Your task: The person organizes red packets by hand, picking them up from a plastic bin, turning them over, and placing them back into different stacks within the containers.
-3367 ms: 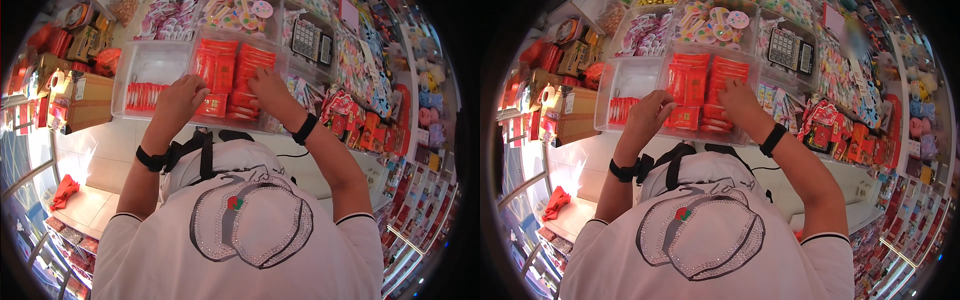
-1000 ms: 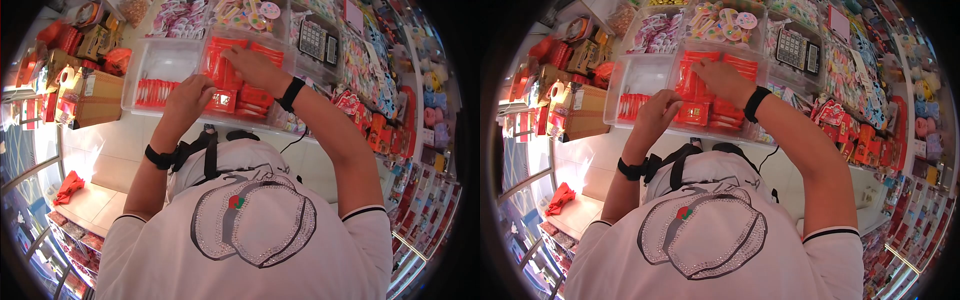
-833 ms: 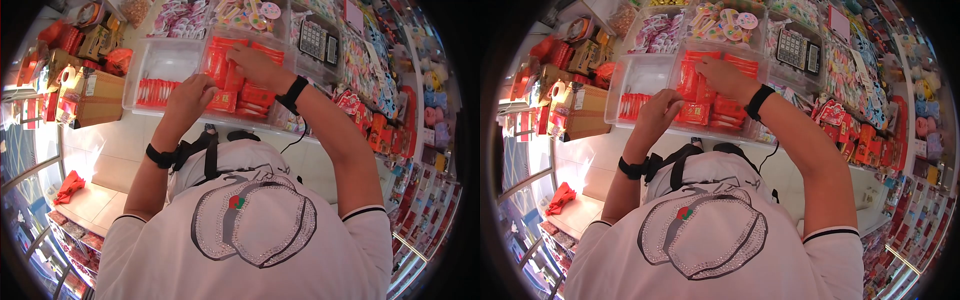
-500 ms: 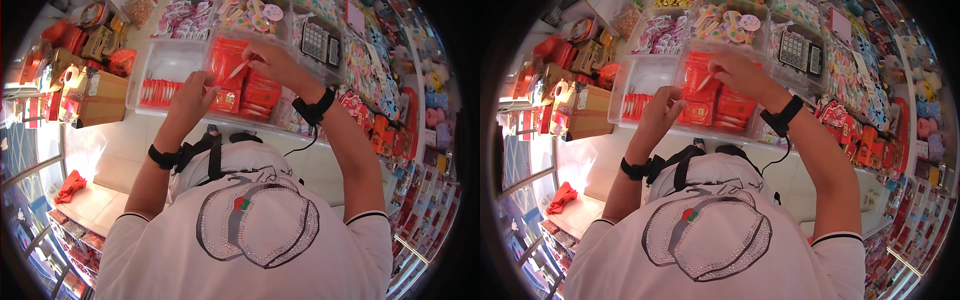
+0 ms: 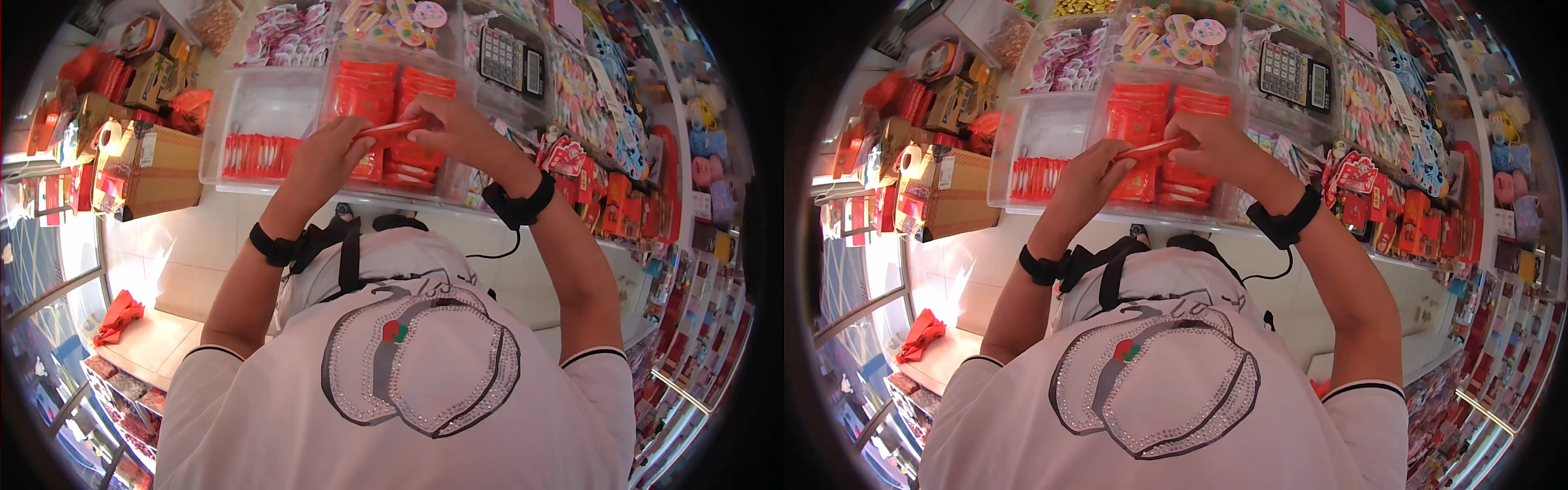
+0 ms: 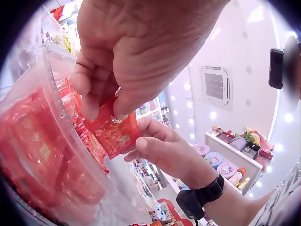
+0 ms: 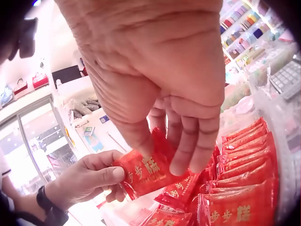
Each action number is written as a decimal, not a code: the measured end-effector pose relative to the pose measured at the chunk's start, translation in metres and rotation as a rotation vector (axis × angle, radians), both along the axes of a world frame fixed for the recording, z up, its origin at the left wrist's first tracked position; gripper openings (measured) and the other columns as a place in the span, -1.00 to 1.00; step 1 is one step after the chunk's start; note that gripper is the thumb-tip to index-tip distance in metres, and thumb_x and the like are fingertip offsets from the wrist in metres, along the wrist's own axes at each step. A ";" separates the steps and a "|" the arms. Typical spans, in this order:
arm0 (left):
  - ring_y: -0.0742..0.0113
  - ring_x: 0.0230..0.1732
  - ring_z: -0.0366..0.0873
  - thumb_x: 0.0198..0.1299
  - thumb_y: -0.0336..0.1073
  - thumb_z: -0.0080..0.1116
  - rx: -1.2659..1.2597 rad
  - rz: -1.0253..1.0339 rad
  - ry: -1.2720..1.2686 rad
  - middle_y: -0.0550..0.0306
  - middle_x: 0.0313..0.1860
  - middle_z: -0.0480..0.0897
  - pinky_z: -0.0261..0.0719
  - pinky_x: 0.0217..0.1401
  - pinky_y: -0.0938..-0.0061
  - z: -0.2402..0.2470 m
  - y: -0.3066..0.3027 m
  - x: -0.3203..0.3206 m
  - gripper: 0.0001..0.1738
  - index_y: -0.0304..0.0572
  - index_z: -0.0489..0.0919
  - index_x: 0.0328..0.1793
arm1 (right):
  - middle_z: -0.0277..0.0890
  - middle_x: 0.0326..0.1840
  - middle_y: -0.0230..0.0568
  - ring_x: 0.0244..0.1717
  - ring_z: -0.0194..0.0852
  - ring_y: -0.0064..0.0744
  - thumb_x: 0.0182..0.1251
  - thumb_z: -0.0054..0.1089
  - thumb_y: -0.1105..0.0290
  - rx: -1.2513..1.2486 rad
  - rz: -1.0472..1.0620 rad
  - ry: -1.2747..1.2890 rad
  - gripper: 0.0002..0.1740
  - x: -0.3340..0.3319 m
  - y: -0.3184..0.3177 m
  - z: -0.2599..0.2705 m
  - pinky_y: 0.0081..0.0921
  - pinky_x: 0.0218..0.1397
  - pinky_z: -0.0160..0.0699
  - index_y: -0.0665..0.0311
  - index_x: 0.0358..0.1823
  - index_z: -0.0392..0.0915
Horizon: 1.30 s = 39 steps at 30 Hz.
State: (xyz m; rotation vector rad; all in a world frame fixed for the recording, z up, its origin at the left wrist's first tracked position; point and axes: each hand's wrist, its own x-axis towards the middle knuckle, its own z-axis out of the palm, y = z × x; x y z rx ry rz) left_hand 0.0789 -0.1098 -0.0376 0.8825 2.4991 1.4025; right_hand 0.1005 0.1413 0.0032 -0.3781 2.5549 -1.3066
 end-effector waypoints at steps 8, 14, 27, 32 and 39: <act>-0.03 -0.08 0.65 0.40 -0.29 0.22 -0.010 -0.150 0.002 -0.12 -0.06 0.65 0.57 0.00 0.23 -0.012 0.016 -0.002 -0.72 -0.30 0.56 0.12 | 0.55 -0.26 -0.11 -0.12 0.54 0.01 0.15 0.31 0.37 0.371 0.147 0.322 -0.80 0.005 -0.002 -0.019 -0.11 -0.03 0.53 0.26 -0.21 0.59; 0.05 -0.10 0.64 0.41 -0.28 0.21 -0.084 -0.078 -0.048 -0.08 -0.02 0.64 0.58 0.00 0.28 -0.009 0.001 0.002 -0.70 -0.29 0.53 0.15 | 0.54 -0.25 -0.08 -0.11 0.53 0.07 0.15 0.30 0.41 0.535 0.116 0.196 -0.85 0.016 0.020 -0.045 -0.06 -0.07 0.53 0.26 -0.29 0.54; 0.03 -0.08 0.67 0.43 -0.31 0.18 -0.072 -0.050 -0.035 -0.06 -0.05 0.64 0.61 -0.04 0.27 -0.014 -0.012 0.011 -0.76 -0.27 0.55 0.11 | 0.61 -0.26 -0.09 -0.15 0.62 0.06 0.15 0.35 0.39 0.699 0.179 0.236 -0.81 0.017 0.018 -0.059 -0.08 -0.15 0.58 0.25 -0.26 0.54; 0.05 -0.12 0.65 0.43 -0.33 0.18 0.005 -0.026 -0.007 -0.06 -0.06 0.64 0.61 -0.08 0.32 -0.015 -0.014 0.011 -0.80 -0.26 0.58 0.08 | 0.60 -0.21 -0.08 -0.14 0.62 0.06 0.20 0.35 0.40 0.566 0.128 0.101 -0.78 -0.004 0.011 -0.026 -0.11 -0.09 0.60 0.27 -0.19 0.52; 0.14 -0.26 0.61 0.39 -0.38 0.21 0.074 -0.001 0.023 -0.01 -0.16 0.65 0.57 -0.20 0.37 -0.027 -0.016 0.008 -0.84 -0.25 0.61 0.02 | 0.52 0.13 -0.09 0.14 0.56 -0.02 0.23 0.33 0.42 0.494 0.169 0.199 -0.51 -0.039 -0.019 -0.025 -0.16 0.08 0.61 0.25 0.21 0.50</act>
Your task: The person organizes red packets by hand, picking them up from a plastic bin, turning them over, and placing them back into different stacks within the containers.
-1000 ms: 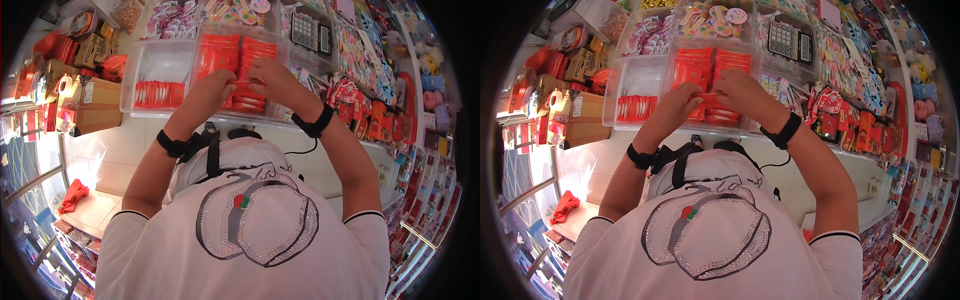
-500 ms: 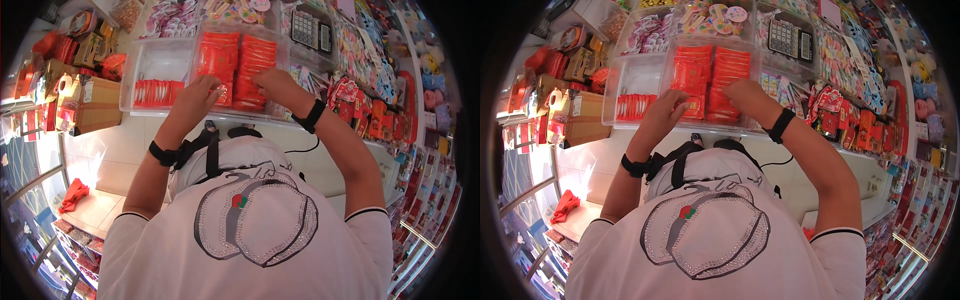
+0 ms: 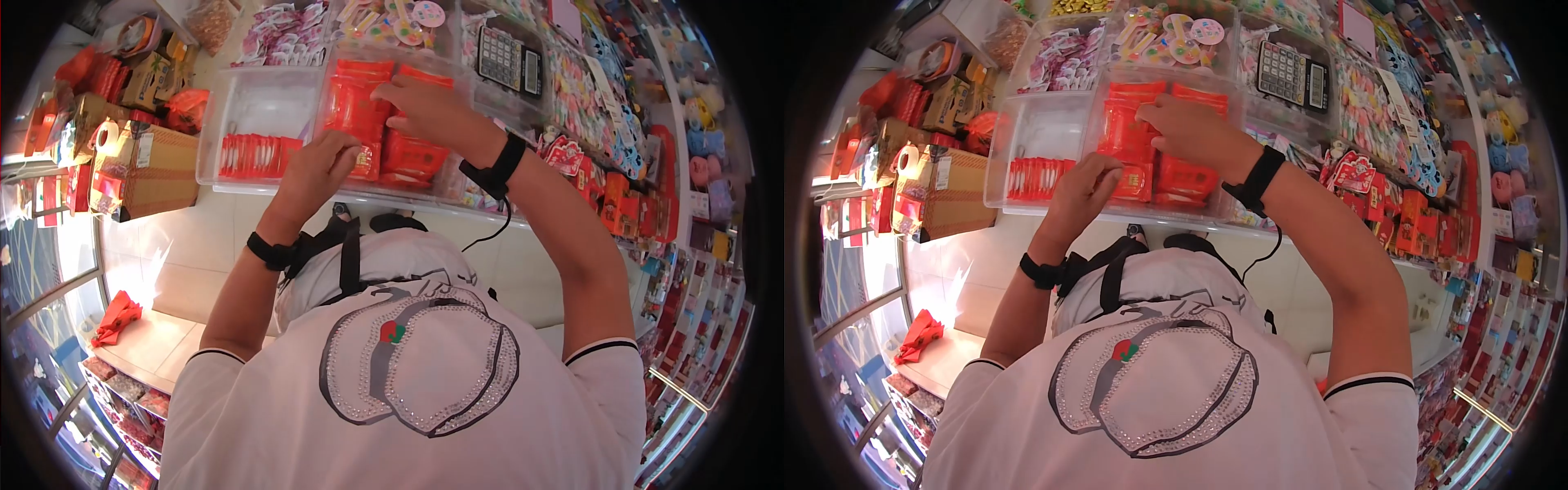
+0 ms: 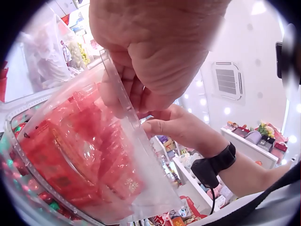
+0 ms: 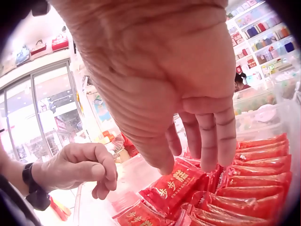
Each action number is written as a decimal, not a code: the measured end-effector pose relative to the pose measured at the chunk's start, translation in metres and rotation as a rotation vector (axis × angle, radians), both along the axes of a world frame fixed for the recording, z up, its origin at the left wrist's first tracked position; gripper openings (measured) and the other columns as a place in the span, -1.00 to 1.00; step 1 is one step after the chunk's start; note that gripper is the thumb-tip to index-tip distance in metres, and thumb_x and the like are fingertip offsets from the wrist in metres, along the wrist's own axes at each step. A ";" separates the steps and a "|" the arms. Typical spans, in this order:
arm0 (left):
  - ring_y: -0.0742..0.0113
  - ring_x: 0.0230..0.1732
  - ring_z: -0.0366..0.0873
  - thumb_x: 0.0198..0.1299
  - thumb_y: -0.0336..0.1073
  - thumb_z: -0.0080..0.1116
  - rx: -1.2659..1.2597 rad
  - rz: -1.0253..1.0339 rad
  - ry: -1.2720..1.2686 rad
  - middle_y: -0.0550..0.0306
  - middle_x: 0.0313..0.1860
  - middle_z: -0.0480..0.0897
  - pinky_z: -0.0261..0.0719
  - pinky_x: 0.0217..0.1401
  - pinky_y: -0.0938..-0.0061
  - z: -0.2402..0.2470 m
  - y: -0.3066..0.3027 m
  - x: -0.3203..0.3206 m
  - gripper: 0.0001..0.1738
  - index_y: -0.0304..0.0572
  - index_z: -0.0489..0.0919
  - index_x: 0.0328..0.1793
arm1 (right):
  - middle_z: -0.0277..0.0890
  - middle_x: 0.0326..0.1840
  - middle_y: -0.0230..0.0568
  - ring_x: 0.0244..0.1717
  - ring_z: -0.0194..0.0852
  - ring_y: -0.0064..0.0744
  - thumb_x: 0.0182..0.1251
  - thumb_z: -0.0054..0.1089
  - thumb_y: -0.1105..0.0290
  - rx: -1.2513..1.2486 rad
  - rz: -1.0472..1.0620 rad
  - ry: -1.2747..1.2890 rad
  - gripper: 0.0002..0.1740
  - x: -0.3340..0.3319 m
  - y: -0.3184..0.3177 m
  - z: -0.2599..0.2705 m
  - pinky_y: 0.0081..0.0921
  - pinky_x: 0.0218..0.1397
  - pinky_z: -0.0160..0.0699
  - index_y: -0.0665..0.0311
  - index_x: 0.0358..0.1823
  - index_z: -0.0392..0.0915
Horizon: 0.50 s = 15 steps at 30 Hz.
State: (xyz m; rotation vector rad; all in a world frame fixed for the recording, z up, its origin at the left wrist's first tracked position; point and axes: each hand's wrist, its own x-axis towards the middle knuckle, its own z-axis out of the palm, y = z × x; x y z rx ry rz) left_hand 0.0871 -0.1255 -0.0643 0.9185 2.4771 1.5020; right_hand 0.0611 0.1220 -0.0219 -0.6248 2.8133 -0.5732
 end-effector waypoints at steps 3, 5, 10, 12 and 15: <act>0.17 -0.31 0.59 0.38 -0.39 0.22 0.017 0.008 0.050 0.00 -0.18 0.64 0.57 -0.22 0.39 -0.004 0.000 0.000 -0.85 -0.26 0.61 0.01 | 0.48 0.26 -0.08 0.23 0.53 -0.03 0.24 0.30 0.47 0.026 0.065 0.083 -0.46 -0.009 -0.014 -0.008 -0.16 0.17 0.61 0.26 0.29 0.48; 0.16 -0.32 0.59 0.37 -0.39 0.22 0.004 0.008 0.062 -0.01 -0.19 0.64 0.57 -0.23 0.39 -0.006 0.000 0.001 -0.85 -0.26 0.61 0.00 | 0.46 0.32 -0.08 0.28 0.51 -0.02 0.24 0.28 0.51 0.004 0.122 0.178 -0.45 -0.013 -0.017 -0.017 -0.15 0.22 0.60 0.27 0.31 0.48; 0.00 -0.22 0.67 0.31 -0.36 0.24 -0.014 0.030 0.083 0.00 -0.20 0.67 0.63 -0.18 0.27 -0.004 0.002 0.002 -0.87 -0.19 0.63 -0.06 | 0.41 0.42 -0.06 0.32 0.49 0.00 0.22 0.19 0.60 0.034 0.224 0.218 -0.45 -0.023 -0.026 -0.023 -0.13 0.21 0.63 0.28 0.30 0.48; 0.05 -0.29 0.63 0.32 -0.40 0.24 -0.017 0.021 0.108 -0.03 -0.21 0.65 0.59 -0.22 0.34 -0.007 0.002 0.002 -0.86 -0.23 0.62 -0.03 | 0.45 0.34 -0.01 0.24 0.55 0.02 0.20 0.17 0.60 0.046 0.246 0.248 -0.48 -0.029 -0.030 -0.032 -0.14 0.13 0.67 0.29 0.26 0.49; -0.01 -0.24 0.66 0.32 -0.38 0.24 -0.082 0.021 0.169 -0.02 -0.20 0.66 0.62 -0.20 0.29 -0.009 0.004 0.003 -0.87 -0.21 0.62 -0.06 | 0.49 0.19 0.05 0.10 0.62 0.04 0.19 0.16 0.60 0.124 0.271 0.260 -0.55 -0.033 -0.032 -0.038 -0.15 -0.01 0.71 0.31 0.17 0.51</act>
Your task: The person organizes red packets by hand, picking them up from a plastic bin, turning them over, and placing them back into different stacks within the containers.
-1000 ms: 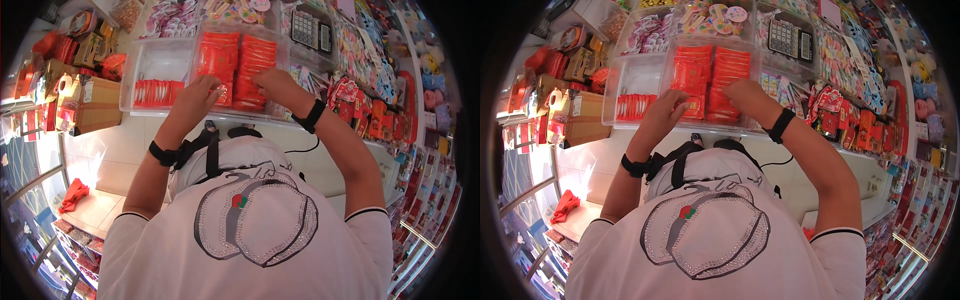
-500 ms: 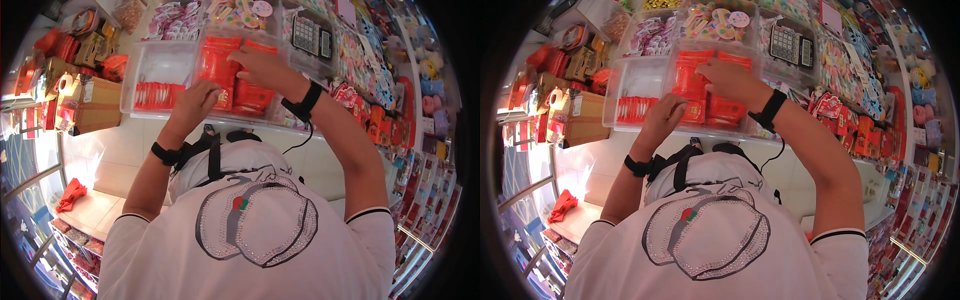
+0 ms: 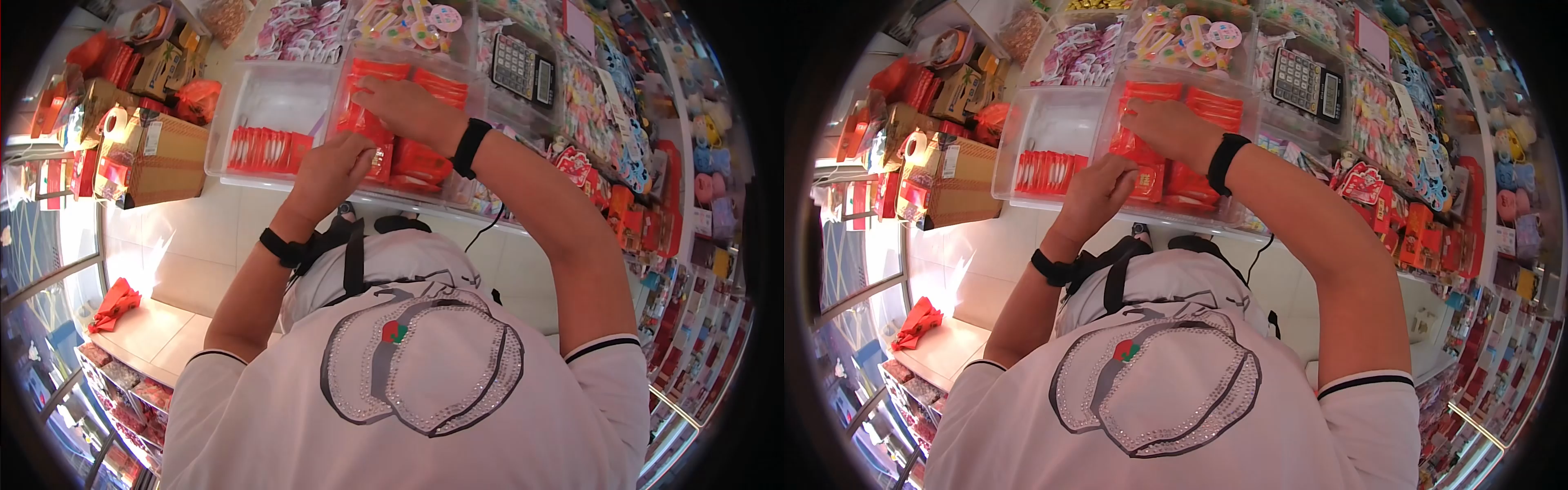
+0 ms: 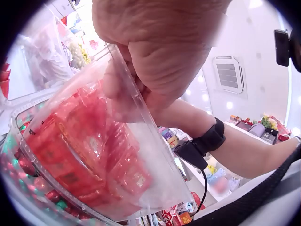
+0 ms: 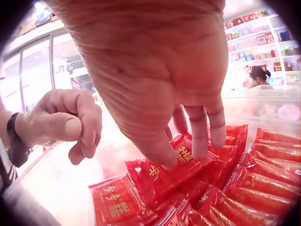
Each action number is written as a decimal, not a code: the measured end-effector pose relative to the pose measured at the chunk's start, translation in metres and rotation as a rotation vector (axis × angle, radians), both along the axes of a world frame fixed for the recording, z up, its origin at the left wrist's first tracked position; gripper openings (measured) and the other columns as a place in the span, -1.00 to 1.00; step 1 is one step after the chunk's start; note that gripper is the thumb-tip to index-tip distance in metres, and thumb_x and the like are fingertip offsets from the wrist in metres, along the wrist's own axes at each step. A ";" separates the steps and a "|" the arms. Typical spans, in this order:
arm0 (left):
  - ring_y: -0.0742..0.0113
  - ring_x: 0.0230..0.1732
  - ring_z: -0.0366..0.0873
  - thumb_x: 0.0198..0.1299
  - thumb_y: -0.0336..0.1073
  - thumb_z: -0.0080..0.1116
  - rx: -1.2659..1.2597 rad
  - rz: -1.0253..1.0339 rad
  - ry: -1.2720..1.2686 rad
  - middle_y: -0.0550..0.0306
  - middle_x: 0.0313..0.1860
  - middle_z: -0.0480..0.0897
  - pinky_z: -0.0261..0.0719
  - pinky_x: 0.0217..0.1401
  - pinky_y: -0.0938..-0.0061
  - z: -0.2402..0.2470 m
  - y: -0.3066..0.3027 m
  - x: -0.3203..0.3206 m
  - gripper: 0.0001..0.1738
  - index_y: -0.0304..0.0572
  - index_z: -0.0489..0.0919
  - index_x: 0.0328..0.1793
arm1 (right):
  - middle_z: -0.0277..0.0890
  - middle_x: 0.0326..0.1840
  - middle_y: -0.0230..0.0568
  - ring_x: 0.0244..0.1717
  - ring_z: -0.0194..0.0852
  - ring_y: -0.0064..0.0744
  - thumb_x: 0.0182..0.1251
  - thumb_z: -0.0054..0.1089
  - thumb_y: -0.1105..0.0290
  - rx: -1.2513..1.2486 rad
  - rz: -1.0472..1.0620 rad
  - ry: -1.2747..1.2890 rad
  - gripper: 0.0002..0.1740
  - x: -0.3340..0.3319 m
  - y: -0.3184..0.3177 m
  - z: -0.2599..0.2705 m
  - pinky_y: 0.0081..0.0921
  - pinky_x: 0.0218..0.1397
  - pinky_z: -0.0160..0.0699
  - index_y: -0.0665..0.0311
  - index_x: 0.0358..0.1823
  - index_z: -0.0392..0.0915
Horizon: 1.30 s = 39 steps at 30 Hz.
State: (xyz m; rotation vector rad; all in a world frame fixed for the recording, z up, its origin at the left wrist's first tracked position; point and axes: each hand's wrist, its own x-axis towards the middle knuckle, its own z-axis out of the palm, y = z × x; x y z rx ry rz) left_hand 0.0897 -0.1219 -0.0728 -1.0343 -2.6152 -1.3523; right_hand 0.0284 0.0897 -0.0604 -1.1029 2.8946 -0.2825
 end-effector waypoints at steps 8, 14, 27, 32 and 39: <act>0.01 -0.22 0.68 0.31 -0.31 0.22 -0.059 0.014 0.029 0.07 -0.25 0.66 0.64 -0.21 0.20 0.001 0.003 0.001 -0.90 -0.10 0.61 -0.11 | 0.50 0.04 0.08 -0.04 0.65 0.08 0.17 0.16 0.57 0.049 -0.025 0.075 -0.74 0.000 0.000 -0.010 -0.11 -0.10 0.71 0.29 -0.08 0.52; -0.02 -0.27 0.67 0.31 -0.35 0.26 -0.044 0.005 0.024 0.04 -0.20 0.68 0.65 -0.24 0.24 0.003 0.003 0.001 -0.88 -0.15 0.63 -0.07 | 0.53 -0.06 0.00 -0.06 0.61 0.08 0.19 0.22 0.48 -0.042 -0.042 0.098 -0.85 -0.002 0.018 -0.004 -0.07 -0.07 0.63 0.26 -0.20 0.55; 0.12 -0.33 0.65 0.36 -0.35 0.25 -0.013 -0.057 -0.079 0.01 -0.22 0.67 0.61 -0.24 0.36 0.008 -0.002 -0.005 -0.86 -0.20 0.63 -0.02 | 0.53 -0.35 -0.04 -0.27 0.53 0.04 0.14 0.27 0.40 -0.005 -0.209 -0.512 -0.82 0.055 0.073 0.035 -0.13 -0.20 0.46 0.33 -0.33 0.49; 0.26 -0.34 0.56 0.42 -0.33 0.22 0.027 -0.087 -0.212 0.01 -0.24 0.65 0.56 -0.21 0.45 0.012 -0.004 -0.014 -0.84 -0.24 0.63 0.00 | 0.61 -0.36 -0.03 -0.24 0.62 0.10 0.06 0.27 0.43 0.012 -0.205 -0.472 -0.87 0.070 0.073 0.016 -0.03 -0.23 0.53 0.29 -0.37 0.55; 0.26 -0.32 0.56 0.43 -0.33 0.21 0.031 -0.096 -0.216 0.00 -0.25 0.65 0.56 -0.19 0.44 0.015 0.000 -0.016 -0.84 -0.27 0.62 0.00 | 0.66 -0.27 -0.04 -0.15 0.68 0.09 0.07 0.30 0.41 0.073 -0.198 -0.463 -0.86 0.072 0.068 0.007 -0.05 -0.14 0.63 0.27 -0.33 0.65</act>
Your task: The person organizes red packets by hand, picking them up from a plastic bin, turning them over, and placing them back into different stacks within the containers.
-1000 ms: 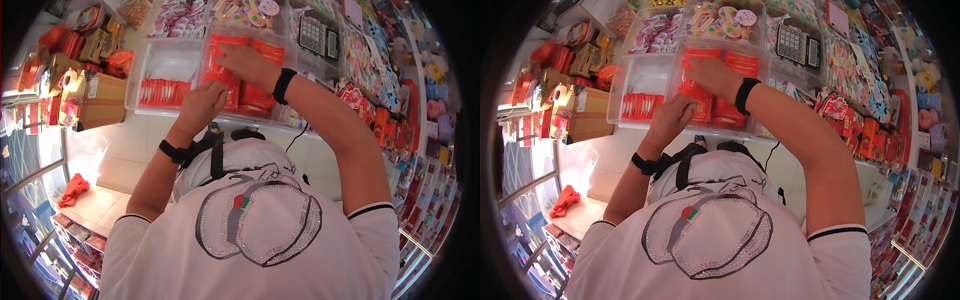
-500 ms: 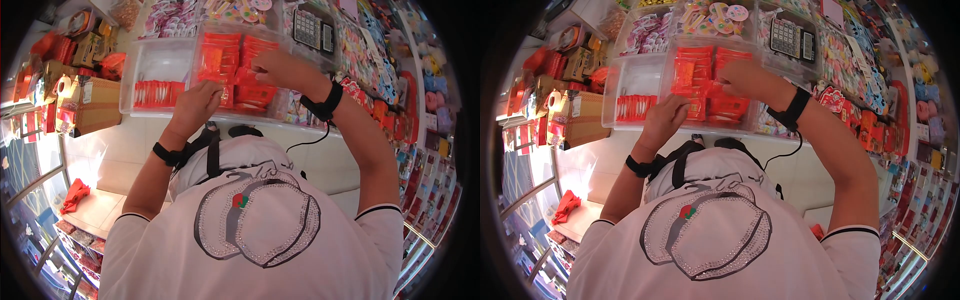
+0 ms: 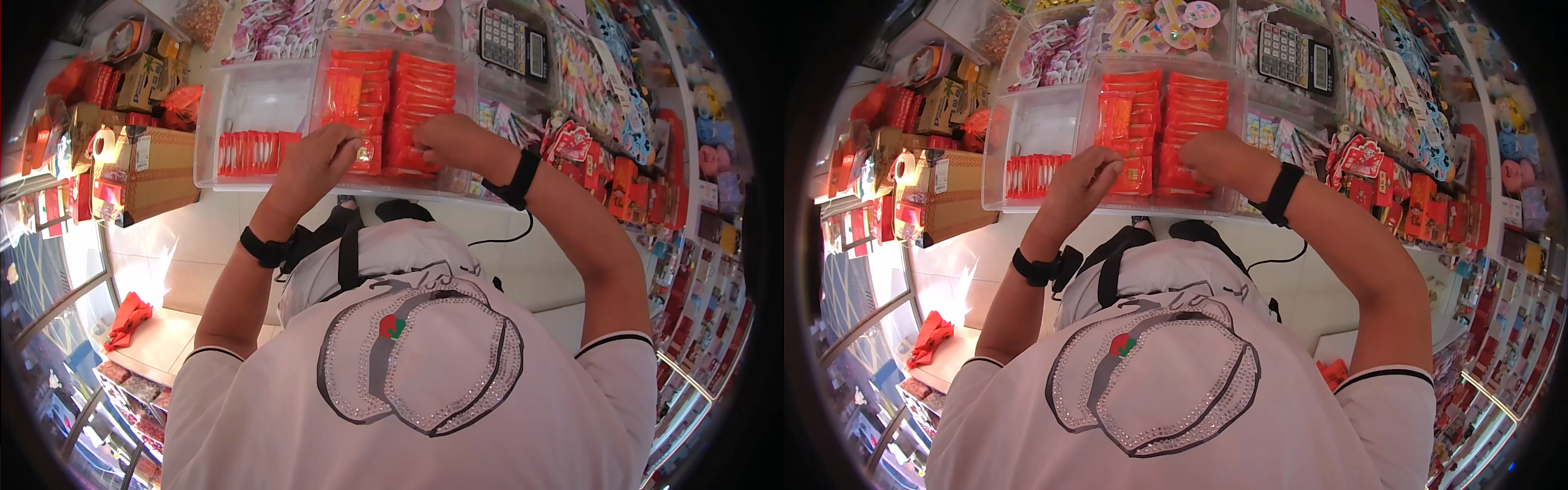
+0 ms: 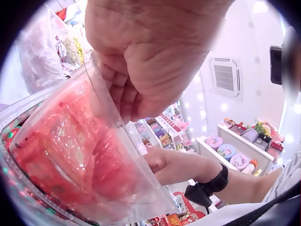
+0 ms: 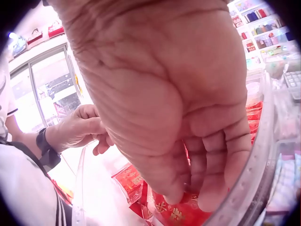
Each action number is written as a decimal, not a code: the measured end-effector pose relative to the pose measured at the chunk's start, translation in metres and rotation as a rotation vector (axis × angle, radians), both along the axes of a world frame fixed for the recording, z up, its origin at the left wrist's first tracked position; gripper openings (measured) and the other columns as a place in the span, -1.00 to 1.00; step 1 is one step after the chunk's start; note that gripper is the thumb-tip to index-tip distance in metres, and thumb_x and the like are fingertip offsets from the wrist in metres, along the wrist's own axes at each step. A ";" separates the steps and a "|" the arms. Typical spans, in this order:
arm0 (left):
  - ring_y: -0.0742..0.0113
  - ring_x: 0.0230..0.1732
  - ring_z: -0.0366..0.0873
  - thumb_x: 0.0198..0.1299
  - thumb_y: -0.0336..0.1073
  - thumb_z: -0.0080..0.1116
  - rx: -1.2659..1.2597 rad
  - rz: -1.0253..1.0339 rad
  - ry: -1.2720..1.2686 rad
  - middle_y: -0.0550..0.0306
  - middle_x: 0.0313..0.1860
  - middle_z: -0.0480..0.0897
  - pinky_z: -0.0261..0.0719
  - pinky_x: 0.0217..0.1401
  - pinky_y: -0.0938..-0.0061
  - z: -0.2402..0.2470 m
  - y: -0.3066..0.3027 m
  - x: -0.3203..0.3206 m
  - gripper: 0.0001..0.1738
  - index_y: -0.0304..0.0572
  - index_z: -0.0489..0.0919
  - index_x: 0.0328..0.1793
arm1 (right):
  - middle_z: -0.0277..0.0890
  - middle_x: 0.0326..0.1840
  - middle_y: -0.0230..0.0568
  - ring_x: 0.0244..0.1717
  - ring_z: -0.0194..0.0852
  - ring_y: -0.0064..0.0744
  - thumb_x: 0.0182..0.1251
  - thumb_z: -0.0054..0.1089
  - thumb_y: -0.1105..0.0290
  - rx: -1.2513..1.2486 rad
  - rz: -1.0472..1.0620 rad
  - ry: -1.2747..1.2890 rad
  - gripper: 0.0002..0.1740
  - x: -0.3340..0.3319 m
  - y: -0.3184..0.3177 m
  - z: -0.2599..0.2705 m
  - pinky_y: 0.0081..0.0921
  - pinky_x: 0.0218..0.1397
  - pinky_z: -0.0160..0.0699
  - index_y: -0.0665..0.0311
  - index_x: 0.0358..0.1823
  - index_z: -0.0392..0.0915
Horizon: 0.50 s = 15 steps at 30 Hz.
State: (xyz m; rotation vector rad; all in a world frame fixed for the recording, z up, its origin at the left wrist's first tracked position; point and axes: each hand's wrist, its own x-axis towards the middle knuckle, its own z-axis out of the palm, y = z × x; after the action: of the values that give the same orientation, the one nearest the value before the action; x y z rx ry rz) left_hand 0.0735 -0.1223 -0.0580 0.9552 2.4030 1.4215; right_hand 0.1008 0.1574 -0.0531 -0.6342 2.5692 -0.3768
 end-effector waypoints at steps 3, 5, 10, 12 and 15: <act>0.25 -0.32 0.56 0.43 -0.33 0.21 -0.001 0.001 -0.008 -0.01 -0.25 0.65 0.56 -0.19 0.43 0.001 0.001 -0.001 -0.84 -0.27 0.61 0.01 | 0.68 -0.25 -0.04 -0.13 0.69 0.08 0.07 0.32 0.41 0.052 0.019 -0.006 -0.85 0.001 -0.003 0.001 -0.05 -0.12 0.65 0.27 -0.31 0.67; 0.24 -0.32 0.56 0.43 -0.33 0.21 -0.012 -0.004 -0.010 -0.01 -0.25 0.65 0.56 -0.19 0.43 0.003 0.001 -0.001 -0.83 -0.27 0.61 0.01 | 0.68 -0.24 -0.04 -0.12 0.69 0.07 0.08 0.33 0.41 0.076 0.020 -0.007 -0.84 0.002 -0.004 0.002 -0.06 -0.12 0.65 0.27 -0.30 0.67; 0.29 -0.32 0.56 0.44 -0.32 0.21 -0.009 0.005 -0.025 0.02 -0.26 0.65 0.55 -0.20 0.45 0.004 0.001 -0.002 -0.83 -0.26 0.61 0.02 | 0.67 -0.26 -0.06 -0.11 0.68 0.04 0.12 0.34 0.38 0.042 0.007 0.022 -0.84 0.003 -0.004 0.004 -0.07 -0.09 0.64 0.28 -0.30 0.65; 0.32 -0.33 0.56 0.44 -0.32 0.21 0.004 0.010 -0.026 0.05 -0.27 0.64 0.54 -0.20 0.46 0.002 0.000 -0.003 -0.83 -0.25 0.61 0.02 | 0.63 -0.28 -0.06 -0.15 0.65 0.05 0.12 0.33 0.36 -0.004 0.011 0.067 -0.82 -0.001 0.000 0.011 -0.08 -0.14 0.58 0.28 -0.31 0.59; 0.40 -0.33 0.54 0.45 -0.32 0.21 0.036 0.029 -0.044 0.09 -0.27 0.65 0.54 -0.20 0.51 0.001 -0.003 -0.004 -0.83 -0.25 0.62 0.03 | 0.59 -0.31 -0.06 -0.22 0.61 0.04 0.16 0.31 0.35 -0.060 -0.027 0.082 -0.82 -0.013 0.005 0.014 -0.11 -0.21 0.52 0.29 -0.32 0.53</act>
State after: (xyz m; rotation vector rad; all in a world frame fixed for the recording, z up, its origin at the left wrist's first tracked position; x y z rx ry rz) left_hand 0.0691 -0.1251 -0.0567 0.8910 2.3766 1.4843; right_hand 0.0875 0.1622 -0.0388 -0.6489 2.6555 -0.4474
